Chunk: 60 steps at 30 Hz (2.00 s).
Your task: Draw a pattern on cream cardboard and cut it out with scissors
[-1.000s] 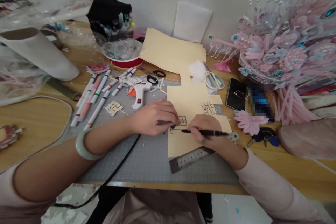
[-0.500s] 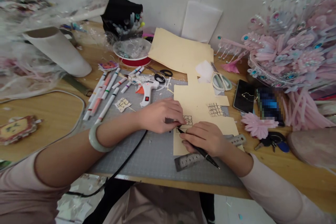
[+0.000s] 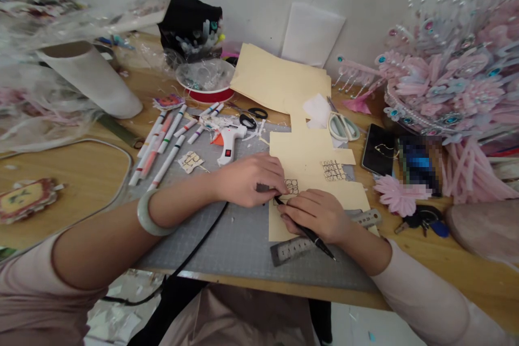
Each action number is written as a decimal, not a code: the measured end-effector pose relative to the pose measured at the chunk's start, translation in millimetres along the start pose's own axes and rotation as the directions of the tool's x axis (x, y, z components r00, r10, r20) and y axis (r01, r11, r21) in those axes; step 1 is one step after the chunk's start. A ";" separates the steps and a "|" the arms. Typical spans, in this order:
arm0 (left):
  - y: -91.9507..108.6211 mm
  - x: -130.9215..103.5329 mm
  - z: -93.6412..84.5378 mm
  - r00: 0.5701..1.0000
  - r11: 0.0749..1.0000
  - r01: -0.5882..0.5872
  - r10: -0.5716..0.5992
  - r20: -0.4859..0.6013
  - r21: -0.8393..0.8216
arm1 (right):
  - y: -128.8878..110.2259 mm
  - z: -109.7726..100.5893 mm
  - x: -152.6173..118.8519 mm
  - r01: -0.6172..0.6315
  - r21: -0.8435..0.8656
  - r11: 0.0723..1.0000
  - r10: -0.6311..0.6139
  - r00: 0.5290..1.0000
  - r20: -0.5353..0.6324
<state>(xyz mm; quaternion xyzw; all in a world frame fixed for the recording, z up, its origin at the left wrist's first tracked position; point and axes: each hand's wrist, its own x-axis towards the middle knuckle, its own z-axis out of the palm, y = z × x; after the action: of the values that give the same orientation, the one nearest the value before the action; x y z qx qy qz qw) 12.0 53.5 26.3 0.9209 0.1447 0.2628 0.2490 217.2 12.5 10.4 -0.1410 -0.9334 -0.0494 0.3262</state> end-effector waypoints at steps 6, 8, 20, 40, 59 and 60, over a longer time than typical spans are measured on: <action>0.2 0.0 0.1 1.000 1.000 0.014 -0.014 0.024 0.006 | 0.1 3.8 -3.5 -0.015 0.024 1.000 0.015 1.000 0.002; 0.3 -0.2 0.1 1.000 1.000 0.016 -0.017 0.027 0.005 | 0.4 4.9 -4.8 -0.022 0.036 0.999 0.022 1.000 -0.005; 1.1 0.5 -0.2 0.999 0.999 0.026 -0.025 0.024 -0.021 | 2.3 4.1 -7.6 -0.071 0.155 0.985 0.084 0.993 -0.079; 1.5 0.9 -0.3 0.999 1.000 0.021 -0.021 0.027 -0.020 | 3.6 -2.0 -6.1 -0.325 0.344 0.881 0.344 0.939 0.007; 2.1 1.0 -1.3 1.000 1.000 0.026 -0.026 0.018 -0.015 | 0.8 -20.0 6.1 -0.443 0.413 0.796 0.491 0.871 -0.012; 2.3 0.7 -1.9 0.999 0.999 0.033 -0.033 0.020 -0.017 | 1.0 -28.4 10.0 -0.537 0.408 0.739 0.581 0.814 0.019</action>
<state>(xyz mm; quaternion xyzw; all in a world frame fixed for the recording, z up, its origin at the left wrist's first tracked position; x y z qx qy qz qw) 11.8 52.5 29.2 0.9187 0.1550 0.2510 0.2626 226.9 10.5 38.8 -0.3431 -0.8186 0.2323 0.3978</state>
